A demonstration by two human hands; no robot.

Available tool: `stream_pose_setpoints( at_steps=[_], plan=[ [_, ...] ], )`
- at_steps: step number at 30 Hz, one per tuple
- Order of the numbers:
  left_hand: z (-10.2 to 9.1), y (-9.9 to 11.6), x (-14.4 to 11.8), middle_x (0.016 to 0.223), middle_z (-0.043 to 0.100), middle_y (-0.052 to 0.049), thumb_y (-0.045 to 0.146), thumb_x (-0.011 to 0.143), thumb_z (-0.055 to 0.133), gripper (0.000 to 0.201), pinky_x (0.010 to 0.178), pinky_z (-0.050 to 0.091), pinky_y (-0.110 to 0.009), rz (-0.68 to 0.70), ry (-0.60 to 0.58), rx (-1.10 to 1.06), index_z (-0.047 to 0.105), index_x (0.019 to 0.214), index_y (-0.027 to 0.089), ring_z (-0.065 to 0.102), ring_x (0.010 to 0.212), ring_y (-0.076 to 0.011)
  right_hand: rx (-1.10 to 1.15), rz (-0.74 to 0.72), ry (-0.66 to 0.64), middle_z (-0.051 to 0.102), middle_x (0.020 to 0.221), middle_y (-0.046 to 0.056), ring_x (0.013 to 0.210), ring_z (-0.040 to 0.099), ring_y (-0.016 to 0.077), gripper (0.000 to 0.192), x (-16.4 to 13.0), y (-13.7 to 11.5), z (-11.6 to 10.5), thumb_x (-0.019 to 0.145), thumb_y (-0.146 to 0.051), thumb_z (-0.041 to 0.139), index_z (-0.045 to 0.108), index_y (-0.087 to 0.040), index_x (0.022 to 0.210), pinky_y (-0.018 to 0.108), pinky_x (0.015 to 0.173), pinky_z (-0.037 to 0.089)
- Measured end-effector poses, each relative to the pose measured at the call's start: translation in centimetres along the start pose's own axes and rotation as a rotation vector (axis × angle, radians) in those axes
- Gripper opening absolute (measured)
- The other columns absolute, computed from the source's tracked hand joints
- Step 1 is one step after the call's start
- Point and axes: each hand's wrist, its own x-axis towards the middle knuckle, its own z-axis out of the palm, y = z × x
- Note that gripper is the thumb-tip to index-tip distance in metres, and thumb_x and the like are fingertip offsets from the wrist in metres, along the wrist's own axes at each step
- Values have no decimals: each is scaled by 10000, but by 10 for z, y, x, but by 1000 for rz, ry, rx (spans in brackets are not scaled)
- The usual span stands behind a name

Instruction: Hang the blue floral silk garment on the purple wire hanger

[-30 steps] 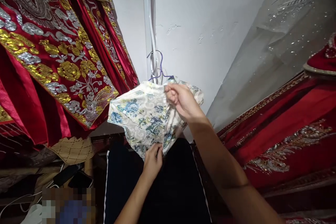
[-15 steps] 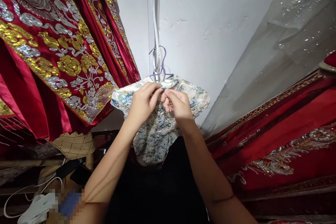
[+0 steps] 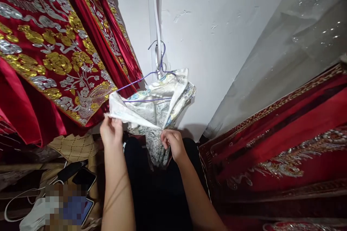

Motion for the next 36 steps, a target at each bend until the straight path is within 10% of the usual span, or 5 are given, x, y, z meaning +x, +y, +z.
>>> stream_pose_setpoints(
  at_steps=[6,12,17,28,36],
  plan=[
    [-5,-61,-78,740,647,-18,343,747,730,207,751,516,-294,-179,90,98,599,799,191,641,743,-166,-229,47,-259,482,395,-22,400,417,115,388,-9,-12,-20,885,-297,521,651,-197,533,266,497,336],
    [46,-17,-114,962,690,-58,474,951,546,266,771,542,-319,-79,-374,323,610,924,217,668,860,-202,-224,-94,94,688,811,49,840,629,238,375,-8,-14,-25,920,-546,567,728,-235,784,342,786,494],
    [61,-2,-136,1125,669,-76,348,982,557,183,1008,488,-382,81,-710,654,709,963,248,615,1122,-236,113,83,-49,728,1097,104,1189,604,312,753,3,0,-17,882,-831,303,733,-256,1111,437,999,488],
    [52,-7,-91,1160,680,-97,604,1021,180,624,884,517,-370,-8,-860,707,521,1440,290,648,963,-231,-139,-68,-290,722,872,6,799,664,253,340,-3,-42,-12,704,-206,758,736,-274,1036,384,765,547],
    [0,27,-49,581,547,-11,631,962,409,593,579,339,-277,-8,-1073,1367,557,601,185,504,564,-171,-418,-443,195,710,1191,91,1088,642,239,612,94,-75,-54,686,-156,640,669,-181,1296,329,920,518]
  ],
)
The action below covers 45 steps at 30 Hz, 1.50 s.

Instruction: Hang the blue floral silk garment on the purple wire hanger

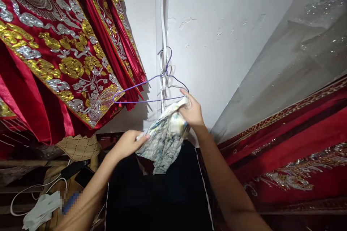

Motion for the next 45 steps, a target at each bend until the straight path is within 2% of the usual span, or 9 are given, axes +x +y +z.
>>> stream_pose_setpoints(
  at_steps=[5,9,18,25,31,35,39,42,45],
  plan=[
    [-50,-5,-11,679,662,-101,634,936,391,556,608,359,-317,-195,-80,440,613,636,222,628,649,-268,21,156,-211,759,978,90,898,677,215,342,41,41,23,792,-299,587,750,-155,1056,348,845,532],
    [-70,-6,-10,758,697,-163,611,927,386,543,636,408,-353,-344,-112,499,624,656,206,663,707,-316,-75,104,-167,733,836,62,814,625,199,220,30,55,17,728,-214,586,747,-139,856,308,800,487],
    [-99,24,23,874,659,-99,509,973,377,488,730,435,-318,71,398,328,527,625,203,611,770,-222,-232,-3,-61,595,624,8,604,480,145,124,19,28,-49,710,-233,577,658,-150,667,258,560,358],
    [-107,4,67,523,592,-53,621,814,565,520,554,379,-301,-227,-92,286,567,502,205,527,506,-189,-249,-2,-41,537,589,-19,609,466,137,65,9,24,-52,621,-205,580,621,-158,641,254,578,345],
    [-116,17,77,652,614,-21,457,848,598,321,636,390,-283,18,333,153,634,706,171,502,620,-161,-139,50,-133,525,584,-27,607,458,130,57,0,17,-40,636,-213,560,576,-174,597,245,583,352],
    [-106,37,89,879,687,-51,254,787,678,185,755,441,-295,256,559,-42,689,954,176,566,780,-178,-89,93,-249,670,739,14,709,574,162,128,-11,10,-25,658,-205,571,672,-158,721,258,669,440],
    [-104,35,96,940,710,-80,218,839,612,226,851,463,-337,328,562,-49,711,1034,160,605,858,-208,-69,-2,-274,743,1018,78,948,665,220,356,-24,2,-23,685,-163,591,729,-147,1013,319,839,507],
    [-113,25,97,987,689,-93,230,877,561,232,900,464,-358,370,550,105,710,1038,153,608,915,-232,-180,-175,-3,633,1350,128,1150,623,255,607,-33,-6,-38,693,-174,684,626,-168,1298,359,928,512],
    [-120,20,99,993,625,-94,236,917,505,251,920,467,-382,438,475,241,692,1062,148,591,944,-241,-255,-202,270,581,1397,174,1011,667,243,939,-36,-12,-59,653,-184,774,386,-177,1508,349,801,553]
  ],
)
